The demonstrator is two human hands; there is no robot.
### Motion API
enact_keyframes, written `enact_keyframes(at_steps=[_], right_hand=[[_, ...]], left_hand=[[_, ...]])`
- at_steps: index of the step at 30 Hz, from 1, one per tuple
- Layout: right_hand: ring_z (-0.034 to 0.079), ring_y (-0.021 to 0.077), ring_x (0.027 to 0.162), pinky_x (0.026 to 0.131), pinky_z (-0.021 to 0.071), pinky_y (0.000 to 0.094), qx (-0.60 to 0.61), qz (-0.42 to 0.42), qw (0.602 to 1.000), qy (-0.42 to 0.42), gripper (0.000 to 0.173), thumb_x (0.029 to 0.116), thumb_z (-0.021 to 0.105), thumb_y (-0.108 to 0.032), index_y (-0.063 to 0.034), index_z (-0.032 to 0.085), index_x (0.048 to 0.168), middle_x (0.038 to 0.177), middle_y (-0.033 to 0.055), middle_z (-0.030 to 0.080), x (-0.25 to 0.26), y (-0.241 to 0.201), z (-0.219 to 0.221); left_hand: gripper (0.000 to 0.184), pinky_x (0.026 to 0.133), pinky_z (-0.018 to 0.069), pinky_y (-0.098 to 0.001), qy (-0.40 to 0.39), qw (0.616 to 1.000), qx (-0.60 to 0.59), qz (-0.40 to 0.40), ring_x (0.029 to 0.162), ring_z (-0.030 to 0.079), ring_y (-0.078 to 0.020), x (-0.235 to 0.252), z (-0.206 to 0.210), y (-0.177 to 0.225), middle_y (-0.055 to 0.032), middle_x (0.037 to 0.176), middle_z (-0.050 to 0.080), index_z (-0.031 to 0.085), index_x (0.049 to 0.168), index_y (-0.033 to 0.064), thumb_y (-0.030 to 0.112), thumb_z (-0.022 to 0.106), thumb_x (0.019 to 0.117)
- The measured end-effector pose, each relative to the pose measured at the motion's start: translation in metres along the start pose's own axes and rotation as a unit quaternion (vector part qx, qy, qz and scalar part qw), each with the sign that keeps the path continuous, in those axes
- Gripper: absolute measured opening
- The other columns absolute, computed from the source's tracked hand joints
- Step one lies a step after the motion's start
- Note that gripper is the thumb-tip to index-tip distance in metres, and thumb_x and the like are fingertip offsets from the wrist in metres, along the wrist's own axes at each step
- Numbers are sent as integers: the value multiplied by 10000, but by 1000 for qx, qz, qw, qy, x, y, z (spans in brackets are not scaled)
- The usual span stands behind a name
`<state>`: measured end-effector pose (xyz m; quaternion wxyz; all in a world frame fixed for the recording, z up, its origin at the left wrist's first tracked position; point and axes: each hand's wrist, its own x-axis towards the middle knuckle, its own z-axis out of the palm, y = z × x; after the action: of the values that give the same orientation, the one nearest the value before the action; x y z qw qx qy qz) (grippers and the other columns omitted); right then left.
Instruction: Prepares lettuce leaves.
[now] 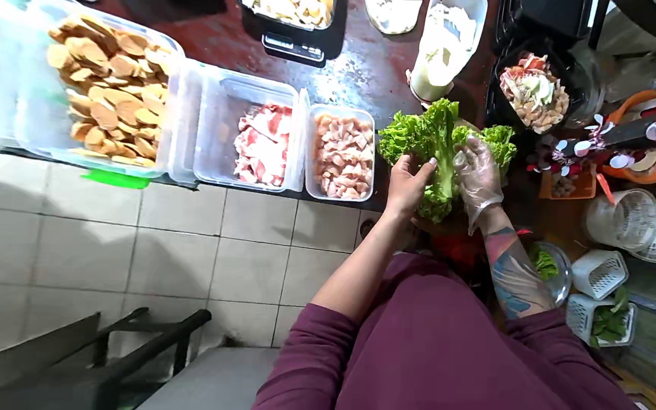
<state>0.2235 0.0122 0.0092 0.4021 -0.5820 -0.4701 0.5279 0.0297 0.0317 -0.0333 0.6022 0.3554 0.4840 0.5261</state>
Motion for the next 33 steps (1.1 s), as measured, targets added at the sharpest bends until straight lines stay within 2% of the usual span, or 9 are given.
enact_keyframes(at_steps=[3,6,8,11,14,16,19,26,33], right_hand=[[681,257,1127,847,625,442,-13,87,996,-34,792,882,818,-253,-328,393,1547,1387,17,635,-16,-51,9],[721,341,1027,797,659,514,84,-44,995,4,583,986,697,-178,-212,475,1523,1285,141,680,26,36,-5],[715,366,1020,853,629,526,129,-35,991,18,472,1066,562,-200,-221,450,1524,1285,162,671,23,51,-18],[664,377,1174,944,591,554,170,6,985,-24,493,1102,464,-321,-239,346,1574,1416,129,609,24,46,-19],[650,299,1192,951,592,524,137,14,989,-45,587,1029,620,-353,-245,400,1563,1377,94,629,40,29,6],[664,287,1160,973,587,513,161,14,986,-29,598,961,736,-255,-196,497,1505,1310,118,658,41,20,17],[634,317,1194,990,570,547,223,1,975,-14,532,973,715,-183,-125,513,1461,1342,149,619,42,19,16],[578,352,1280,1050,504,616,330,3,944,5,496,1059,570,-200,-177,406,1526,1430,158,556,42,22,8],[624,344,1211,979,564,588,260,-35,962,74,551,982,696,-151,-145,467,1482,1366,154,602,50,16,11]], left_hand=[[398,937,617,-475,-3,1000,-2,11,1050,713,-256,-1,3,6,-108,1150,721,590,1280,27,212,739,961],[433,962,605,-503,19,999,-44,23,1101,694,-284,2,-1,9,-129,1205,698,555,1325,22,192,729,967],[456,946,603,-531,25,996,-88,15,1105,684,-318,3,-5,13,-157,1222,678,517,1362,18,186,707,983],[474,942,601,-546,3,994,-108,-6,1109,683,-342,1,-9,21,-176,1229,675,492,1388,14,188,691,995],[453,952,595,-538,-54,993,-104,-12,1105,685,-340,-3,-7,24,-178,1239,675,487,1400,6,179,655,1017],[438,974,587,-532,-84,993,-86,-4,1112,681,-329,-5,-7,23,-172,1242,671,492,1415,10,179,626,1035],[355,929,609,-487,-44,999,-11,27,1031,714,-279,-7,-9,21,-131,1136,723,594,1319,21,211,649,1024],[314,903,636,-499,45,998,-17,41,1048,715,-298,-22,-3,23,-119,1187,715,661,1278,36,172,690,996],[463,934,601,-551,74,992,-99,-14,1102,675,-337,-28,-1,-1,-147,1268,644,473,1475,125,249,604,1048]])
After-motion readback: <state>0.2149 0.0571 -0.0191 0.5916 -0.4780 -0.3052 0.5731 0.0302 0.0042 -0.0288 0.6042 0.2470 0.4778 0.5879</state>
